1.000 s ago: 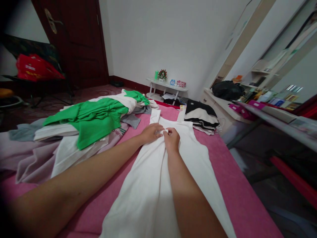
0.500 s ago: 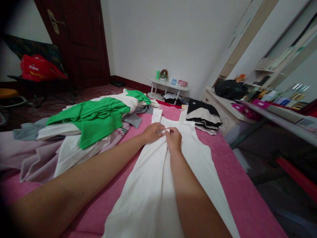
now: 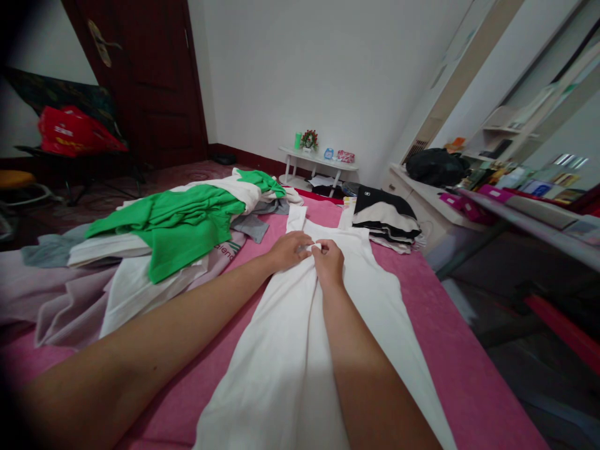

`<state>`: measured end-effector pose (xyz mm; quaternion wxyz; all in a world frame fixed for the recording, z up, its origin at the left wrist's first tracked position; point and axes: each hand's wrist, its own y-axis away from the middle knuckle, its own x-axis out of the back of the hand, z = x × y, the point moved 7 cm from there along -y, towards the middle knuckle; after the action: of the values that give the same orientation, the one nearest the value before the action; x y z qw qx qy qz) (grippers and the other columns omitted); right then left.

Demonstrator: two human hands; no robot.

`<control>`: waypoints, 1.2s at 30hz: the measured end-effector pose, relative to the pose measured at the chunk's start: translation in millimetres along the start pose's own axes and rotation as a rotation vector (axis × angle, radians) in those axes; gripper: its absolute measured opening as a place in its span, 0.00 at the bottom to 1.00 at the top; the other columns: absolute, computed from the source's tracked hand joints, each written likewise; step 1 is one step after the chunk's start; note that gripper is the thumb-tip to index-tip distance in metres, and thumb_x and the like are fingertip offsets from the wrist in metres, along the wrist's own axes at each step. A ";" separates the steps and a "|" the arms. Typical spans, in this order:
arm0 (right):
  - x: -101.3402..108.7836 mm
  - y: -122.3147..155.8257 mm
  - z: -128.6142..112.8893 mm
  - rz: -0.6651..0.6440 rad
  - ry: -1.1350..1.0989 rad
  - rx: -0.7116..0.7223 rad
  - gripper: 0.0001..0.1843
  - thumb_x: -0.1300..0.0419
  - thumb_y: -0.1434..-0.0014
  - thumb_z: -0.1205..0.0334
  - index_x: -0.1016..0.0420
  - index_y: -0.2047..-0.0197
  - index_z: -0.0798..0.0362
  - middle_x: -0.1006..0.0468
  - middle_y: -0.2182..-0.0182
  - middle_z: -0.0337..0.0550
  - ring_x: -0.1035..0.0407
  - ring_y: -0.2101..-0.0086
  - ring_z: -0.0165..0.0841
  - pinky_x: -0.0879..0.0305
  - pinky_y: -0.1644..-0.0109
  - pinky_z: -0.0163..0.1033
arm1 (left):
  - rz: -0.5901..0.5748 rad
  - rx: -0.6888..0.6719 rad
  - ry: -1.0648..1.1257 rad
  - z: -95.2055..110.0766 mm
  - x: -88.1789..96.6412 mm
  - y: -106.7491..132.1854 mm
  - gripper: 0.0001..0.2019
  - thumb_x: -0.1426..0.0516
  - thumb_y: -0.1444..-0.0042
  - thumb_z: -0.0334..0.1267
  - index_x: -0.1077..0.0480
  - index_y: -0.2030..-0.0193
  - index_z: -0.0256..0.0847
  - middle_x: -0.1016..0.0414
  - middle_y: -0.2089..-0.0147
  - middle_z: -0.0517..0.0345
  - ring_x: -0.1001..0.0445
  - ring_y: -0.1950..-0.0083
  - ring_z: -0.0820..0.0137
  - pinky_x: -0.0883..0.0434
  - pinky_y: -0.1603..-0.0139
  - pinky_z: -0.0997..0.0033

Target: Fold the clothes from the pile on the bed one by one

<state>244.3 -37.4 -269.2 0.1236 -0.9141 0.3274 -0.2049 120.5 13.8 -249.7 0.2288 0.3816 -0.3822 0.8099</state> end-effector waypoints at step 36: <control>65.2 218.0 -152.7 -1.023 0.285 0.382 0.26 0.44 0.56 0.76 0.27 0.56 0.41 0.28 0.51 0.42 0.34 0.48 0.36 0.36 0.44 0.42 | -0.066 0.064 0.078 -3.5 -4.2 1.9 0.14 0.41 0.45 0.42 0.27 0.52 0.43 0.29 0.44 0.53 0.35 0.40 0.62 0.42 0.36 0.61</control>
<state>101.0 -258.4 -193.4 0.1264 -0.8809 -0.1870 -0.4160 120.3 15.0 -255.3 0.2576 0.3694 -0.3342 0.8280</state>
